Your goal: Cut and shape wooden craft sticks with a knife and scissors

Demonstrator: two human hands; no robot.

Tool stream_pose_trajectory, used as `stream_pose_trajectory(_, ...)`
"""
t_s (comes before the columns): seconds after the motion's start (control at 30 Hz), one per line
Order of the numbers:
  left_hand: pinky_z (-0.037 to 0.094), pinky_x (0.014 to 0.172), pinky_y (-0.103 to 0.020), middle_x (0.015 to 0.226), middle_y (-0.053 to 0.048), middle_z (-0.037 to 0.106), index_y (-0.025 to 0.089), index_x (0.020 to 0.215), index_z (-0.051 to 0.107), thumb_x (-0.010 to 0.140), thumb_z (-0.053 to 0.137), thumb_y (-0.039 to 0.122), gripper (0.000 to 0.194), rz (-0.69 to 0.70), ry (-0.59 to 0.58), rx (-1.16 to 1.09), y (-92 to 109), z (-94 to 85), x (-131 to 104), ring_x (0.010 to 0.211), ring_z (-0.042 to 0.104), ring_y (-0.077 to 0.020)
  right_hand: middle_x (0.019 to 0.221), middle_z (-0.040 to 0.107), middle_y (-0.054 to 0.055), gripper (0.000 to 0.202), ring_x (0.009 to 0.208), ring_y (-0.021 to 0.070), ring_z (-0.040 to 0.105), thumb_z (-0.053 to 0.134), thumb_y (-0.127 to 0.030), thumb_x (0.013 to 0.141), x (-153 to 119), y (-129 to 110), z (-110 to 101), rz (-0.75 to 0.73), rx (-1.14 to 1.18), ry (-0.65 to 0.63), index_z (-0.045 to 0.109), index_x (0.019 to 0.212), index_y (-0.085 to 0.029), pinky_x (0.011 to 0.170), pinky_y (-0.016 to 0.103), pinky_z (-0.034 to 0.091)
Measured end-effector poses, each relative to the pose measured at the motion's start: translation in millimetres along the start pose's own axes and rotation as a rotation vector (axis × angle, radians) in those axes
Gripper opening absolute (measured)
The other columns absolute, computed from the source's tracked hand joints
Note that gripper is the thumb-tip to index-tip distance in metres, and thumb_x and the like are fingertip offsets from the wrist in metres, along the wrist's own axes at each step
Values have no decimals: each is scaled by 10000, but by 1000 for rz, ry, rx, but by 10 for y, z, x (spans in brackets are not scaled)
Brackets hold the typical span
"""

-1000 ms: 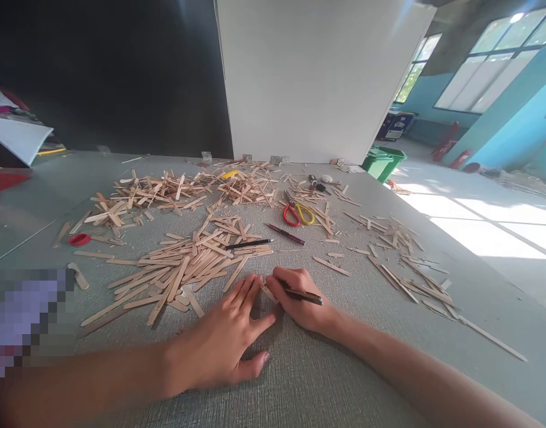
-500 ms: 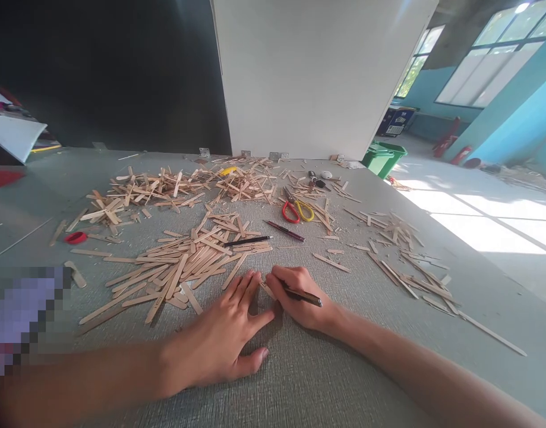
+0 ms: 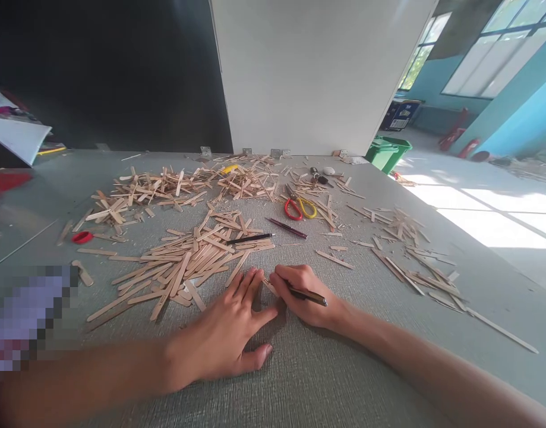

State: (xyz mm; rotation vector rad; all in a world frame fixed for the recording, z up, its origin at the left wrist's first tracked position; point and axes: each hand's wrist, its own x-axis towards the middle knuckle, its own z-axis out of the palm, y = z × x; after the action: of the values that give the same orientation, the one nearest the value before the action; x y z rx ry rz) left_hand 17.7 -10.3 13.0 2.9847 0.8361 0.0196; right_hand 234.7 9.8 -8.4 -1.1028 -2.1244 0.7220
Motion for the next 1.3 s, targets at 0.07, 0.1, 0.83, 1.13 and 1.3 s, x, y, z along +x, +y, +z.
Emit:
stream_pose_trajectory(0.07, 336, 1117, -670, 1553, -290, 455, 167, 1375, 581, 988, 483, 595, 585, 1, 2, 6, 2, 5, 1, 1426, 426, -532, 628, 388, -55, 395, 553, 112, 327, 418, -336, 1088, 5, 0, -9, -12, 5, 1, 365, 711, -229, 543, 278, 292)
stream_pose_trajectory(0.1, 333, 1119, -668, 1553, -288, 456, 168, 1377, 580, 986, 486, 596, 587, 0, 4, 9, 2, 8, -1, 1424, 431, -529, 625, 382, -56, 394, 550, 111, 322, 418, -331, 1086, 7, -2, -13, -17, 7, 0, 359, 709, -230, 540, 277, 289)
stream_pose_trajectory(0.83, 274, 1188, -599, 1559, -214, 492, 166, 1360, 643, 973, 514, 572, 575, 41, 46, 12, -21, 6, -30, 1437, 437, -457, 605, 427, -39, 427, 512, 109, 371, 399, -358, 1096, -75, -3, 71, -63, -108, 154, 356, 690, -231, 530, 261, 327)
stream_pose_trajectory(1.13, 279, 1196, -595, 1610, -249, 398, 174, 1529, 487, 972, 507, 582, 690, 16, 64, -41, -46, 58, -22, 1479, 366, -484, 617, 488, -20, 428, 523, 115, 421, 396, -373, 1100, -101, 23, 78, -37, -133, 174, 435, 700, -223, 544, 262, 346)
stream_pose_trajectory(1.3, 291, 1190, -595, 1624, -241, 377, 212, 1594, 389, 975, 507, 588, 734, 28, 57, -53, -60, 41, -19, 1491, 345, -483, 635, 533, -2, 423, 534, 127, 456, 389, -390, 1098, -131, 33, 67, 3, -116, 274, 508, 730, -220, 545, 270, 361)
